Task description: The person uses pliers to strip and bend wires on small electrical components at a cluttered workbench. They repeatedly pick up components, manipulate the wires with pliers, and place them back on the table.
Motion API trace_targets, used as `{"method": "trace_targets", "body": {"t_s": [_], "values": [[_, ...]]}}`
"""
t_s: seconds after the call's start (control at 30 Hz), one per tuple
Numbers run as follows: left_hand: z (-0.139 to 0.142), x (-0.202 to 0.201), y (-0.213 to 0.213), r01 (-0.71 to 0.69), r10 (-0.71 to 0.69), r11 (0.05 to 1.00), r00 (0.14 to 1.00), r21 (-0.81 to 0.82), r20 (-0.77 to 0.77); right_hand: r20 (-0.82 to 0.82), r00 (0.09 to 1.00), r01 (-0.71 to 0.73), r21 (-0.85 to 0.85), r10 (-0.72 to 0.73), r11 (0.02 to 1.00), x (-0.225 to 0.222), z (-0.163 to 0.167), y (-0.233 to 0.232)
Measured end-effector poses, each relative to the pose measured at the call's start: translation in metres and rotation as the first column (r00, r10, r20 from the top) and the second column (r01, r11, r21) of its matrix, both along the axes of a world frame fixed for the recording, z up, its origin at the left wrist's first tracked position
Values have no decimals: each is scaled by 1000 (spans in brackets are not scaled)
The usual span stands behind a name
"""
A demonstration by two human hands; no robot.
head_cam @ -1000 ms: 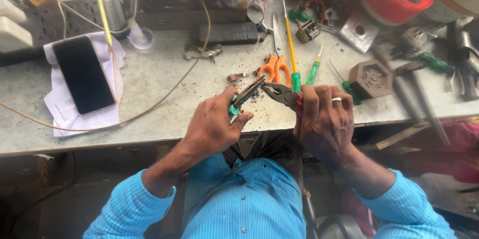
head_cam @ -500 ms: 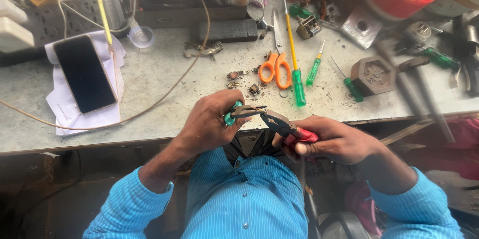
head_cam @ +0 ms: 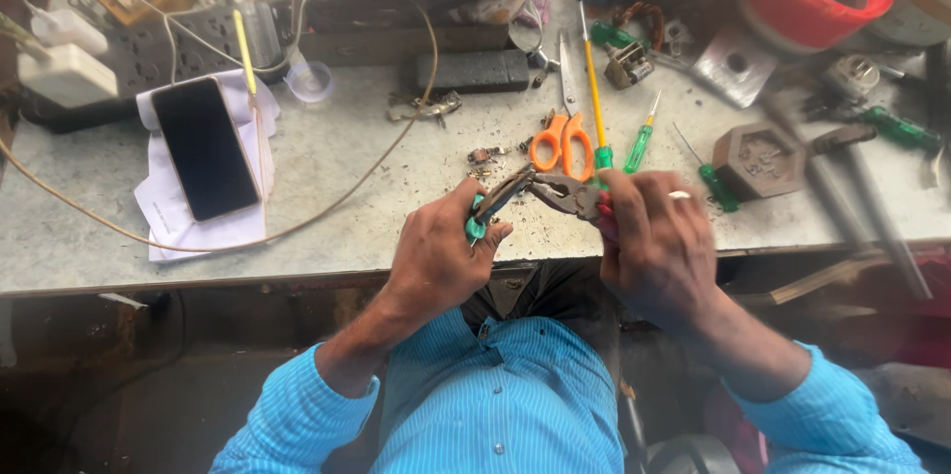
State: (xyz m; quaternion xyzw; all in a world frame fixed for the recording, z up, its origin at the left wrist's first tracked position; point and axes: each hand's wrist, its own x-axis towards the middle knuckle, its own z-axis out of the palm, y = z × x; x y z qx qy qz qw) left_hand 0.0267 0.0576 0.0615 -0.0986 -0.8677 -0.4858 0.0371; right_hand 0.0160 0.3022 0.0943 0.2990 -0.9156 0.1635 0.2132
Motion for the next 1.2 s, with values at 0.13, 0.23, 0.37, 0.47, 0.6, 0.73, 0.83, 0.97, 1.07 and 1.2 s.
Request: {"method": "trace_targets", "body": {"t_s": [0.13, 0.23, 0.37, 0.47, 0.6, 0.73, 0.83, 0.97, 1.07, 1.2], "values": [[-9, -4, -4, -2, -7, 999, 984, -51, -178, 716, 557, -172, -395, 420, 902, -8, 12, 14], [-15, -5, -7, -4, -4, 999, 981, -38, -196, 768, 476, -177, -394, 429, 902, -14, 14, 23], [-22, -8, -12, -9, 10, 999, 1000, 31, -13, 727, 615, -133, -284, 304, 949, -25, 8, 26], [-26, -11, -15, -20, 15, 996, 998, 82, 62, 652, 751, 131, 15, -109, 991, -35, -3, 27], [-30, -16, -18, -10, 2, 990, 998, 138, 61, 392, 868, 261, 161, -304, 952, -62, -18, 43], [-33, -17, -17, -30, 5, 987, 988, 158, 156, 388, 850, 305, 189, -356, 933, -79, -39, 63], [-34, -19, -16, -23, 4, 991, 989, 131, 145, 412, 834, 312, 196, -367, 930, -86, -52, 69], [-37, -20, -17, -4, -20, 986, 989, 164, 146, 423, 830, 303, 204, -363, 931, -90, -54, 64], [-39, -21, -19, 19, -40, 990, 989, 143, 141, 340, 895, 218, 233, -289, 948, -87, -41, 53], [-39, -20, -19, 26, -44, 994, 985, 108, 166, 238, 971, 37, 3, -37, 999, -64, -17, 32]]}}
